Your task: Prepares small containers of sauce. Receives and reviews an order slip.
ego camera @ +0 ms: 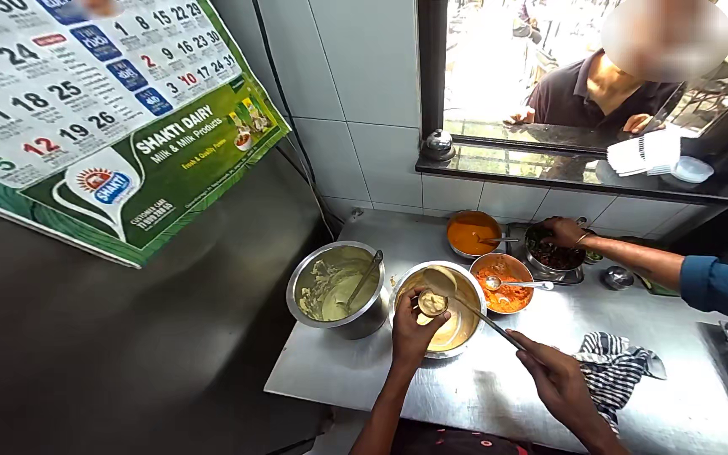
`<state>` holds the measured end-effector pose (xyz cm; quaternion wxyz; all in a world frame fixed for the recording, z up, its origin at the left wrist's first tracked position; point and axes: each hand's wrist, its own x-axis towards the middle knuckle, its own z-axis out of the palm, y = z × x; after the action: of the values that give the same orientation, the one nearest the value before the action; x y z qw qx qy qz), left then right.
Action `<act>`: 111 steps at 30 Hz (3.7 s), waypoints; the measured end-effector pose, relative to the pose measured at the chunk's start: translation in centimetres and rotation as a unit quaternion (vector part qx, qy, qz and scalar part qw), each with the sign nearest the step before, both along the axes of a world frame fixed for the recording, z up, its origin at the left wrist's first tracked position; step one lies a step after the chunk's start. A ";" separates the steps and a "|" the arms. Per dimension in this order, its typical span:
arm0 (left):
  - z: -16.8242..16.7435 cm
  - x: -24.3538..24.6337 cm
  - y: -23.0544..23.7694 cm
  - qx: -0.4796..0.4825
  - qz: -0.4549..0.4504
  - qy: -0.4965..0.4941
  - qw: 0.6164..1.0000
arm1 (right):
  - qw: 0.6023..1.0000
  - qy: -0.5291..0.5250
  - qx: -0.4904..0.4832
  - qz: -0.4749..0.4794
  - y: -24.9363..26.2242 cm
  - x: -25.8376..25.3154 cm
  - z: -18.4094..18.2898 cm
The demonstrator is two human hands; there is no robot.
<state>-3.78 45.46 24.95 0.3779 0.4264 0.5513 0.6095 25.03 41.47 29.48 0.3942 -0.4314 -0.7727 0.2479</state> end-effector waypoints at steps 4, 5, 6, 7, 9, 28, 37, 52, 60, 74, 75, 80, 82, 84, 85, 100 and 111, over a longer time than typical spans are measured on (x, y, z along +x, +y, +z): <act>0.0 -0.7 -0.2 0.014 -0.006 -0.004 1.000 | 0.943 0.235 -0.233 0.029 0.7 -0.4 0.9; 0.0 -1.0 -0.4 0.014 -0.003 -0.002 1.000 | 0.929 0.256 -0.265 0.027 0.9 -0.5 0.8; 0.0 -1.3 -0.7 0.010 0.002 0.005 1.000 | 0.923 0.254 -0.288 0.030 1.3 -0.6 0.5; 0.2 -1.6 -1.0 0.006 0.009 0.013 1.000 | 0.923 0.233 -0.305 0.031 1.5 -0.9 0.0; 0.5 -1.9 -1.4 0.004 0.018 0.034 0.999 | 0.923 0.173 -0.342 0.027 1.9 -2.0 -1.1; 5.1 4.5 4.6 0.042 -0.127 0.120 0.984 | 0.917 0.105 -0.311 -0.228 5.6 9.7 -8.0; 5.9 6.5 11.3 0.032 -0.162 0.135 0.977 | 0.953 -0.041 -0.110 -0.280 16.5 11.5 -6.9; 3.3 7.0 11.9 -0.011 -0.164 0.106 0.981 | 0.923 -0.248 -0.219 -0.195 35.4 9.2 -9.5; 2.9 7.0 11.8 0.004 -0.166 0.098 0.981 | 0.889 -0.329 -0.261 -0.181 36.8 8.8 -8.1; 1.6 9.7 15.8 0.013 -0.178 0.123 0.976 | 0.881 0.300 -0.356 -0.082 32.5 12.7 -2.6; 1.5 10.2 16.2 0.014 -0.181 0.124 0.976 | 0.895 0.287 -0.338 -0.049 31.3 12.0 -0.9; 1.0 12.3 17.1 -0.008 -0.186 0.130 0.974 | 0.993 -0.007 -0.101 0.051 25.1 6.2 6.0; 1.2 12.8 17.2 -0.010 -0.189 0.135 0.973 | 0.991 -0.125 -0.001 0.058 23.7 4.6 6.5; 1.4 13.2 17.2 -0.002 -0.189 0.138 0.972 | 0.977 -0.201 0.036 0.062 23.0 3.6 6.6; 1.5 13.4 17.2 0.002 -0.187 0.139 0.972 | 0.972 -0.221 0.037 0.068 22.8 3.4 6.7; 2.7 13.7 16.7 0.019 -0.194 0.149 0.969 | 0.959 -0.278 0.026 0.054 22.3 2.3 6.6; 3.1 14.0 16.7 0.022 -0.194 0.151 0.969 | 0.963 -0.258 0.075 0.037 22.3 2.8 6.4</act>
<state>10.22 62.17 28.03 0.3920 0.6205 0.4951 0.4650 27.80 63.73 35.92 0.2035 -0.4205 -0.8802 0.0840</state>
